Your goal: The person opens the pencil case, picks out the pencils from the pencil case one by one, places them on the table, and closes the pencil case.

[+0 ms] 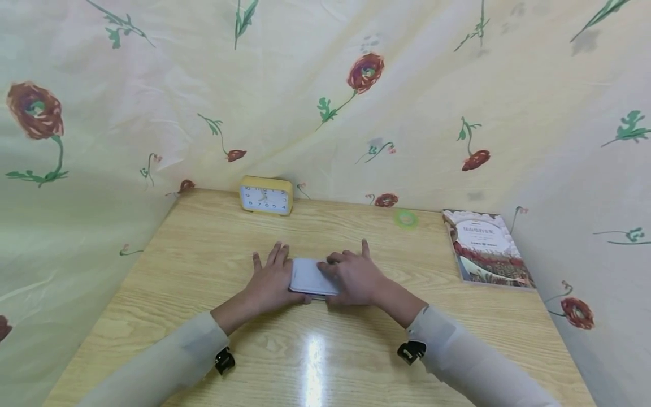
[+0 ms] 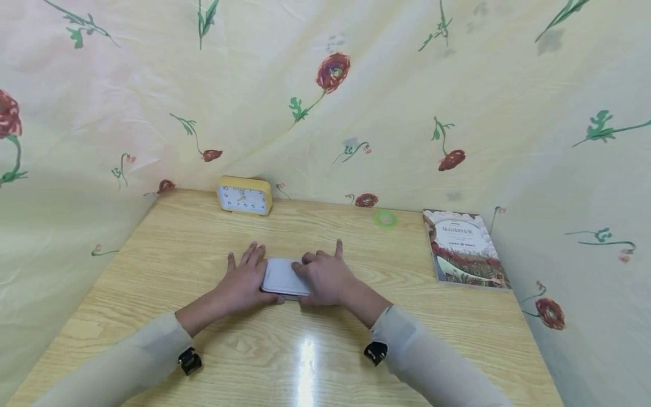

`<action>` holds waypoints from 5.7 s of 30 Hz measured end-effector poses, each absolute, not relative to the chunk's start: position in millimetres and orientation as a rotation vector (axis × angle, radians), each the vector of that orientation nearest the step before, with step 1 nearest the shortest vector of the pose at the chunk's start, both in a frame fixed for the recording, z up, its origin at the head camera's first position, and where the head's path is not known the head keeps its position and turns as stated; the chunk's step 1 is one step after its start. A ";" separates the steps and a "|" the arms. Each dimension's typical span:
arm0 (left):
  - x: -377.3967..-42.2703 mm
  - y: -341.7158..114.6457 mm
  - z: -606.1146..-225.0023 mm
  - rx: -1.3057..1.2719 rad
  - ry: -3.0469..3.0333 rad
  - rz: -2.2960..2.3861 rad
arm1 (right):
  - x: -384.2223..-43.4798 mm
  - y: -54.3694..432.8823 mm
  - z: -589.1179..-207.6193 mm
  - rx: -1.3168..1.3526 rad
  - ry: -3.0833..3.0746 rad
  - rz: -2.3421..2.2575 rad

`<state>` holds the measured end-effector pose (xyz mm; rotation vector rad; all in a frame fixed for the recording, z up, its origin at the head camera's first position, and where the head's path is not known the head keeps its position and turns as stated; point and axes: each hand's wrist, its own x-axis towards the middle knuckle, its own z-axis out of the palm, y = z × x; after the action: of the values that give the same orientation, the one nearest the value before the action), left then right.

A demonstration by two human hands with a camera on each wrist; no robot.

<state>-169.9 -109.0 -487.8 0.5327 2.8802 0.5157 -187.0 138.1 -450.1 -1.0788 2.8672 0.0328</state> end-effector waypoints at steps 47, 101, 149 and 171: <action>-174.8 -110.5 -479.9 0.397 2.752 0.734 | -216.0 188.1 -452.5 -0.733 3.548 -0.512; -202.5 -123.4 -489.1 0.619 2.735 0.489 | -213.0 185.7 -468.2 -0.813 2.879 -0.324; -200.9 -116.3 -480.9 0.582 2.714 0.514 | -207.7 116.4 -471.2 -0.857 2.819 -0.556; -200.3 -117.6 -479.8 0.585 2.707 0.555 | -211.5 121.0 -475.4 -0.824 2.798 -0.663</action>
<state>-200.3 -117.6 -479.8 0.5846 2.7071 0.5553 -211.5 121.0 -475.4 -0.8243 2.7977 -0.6631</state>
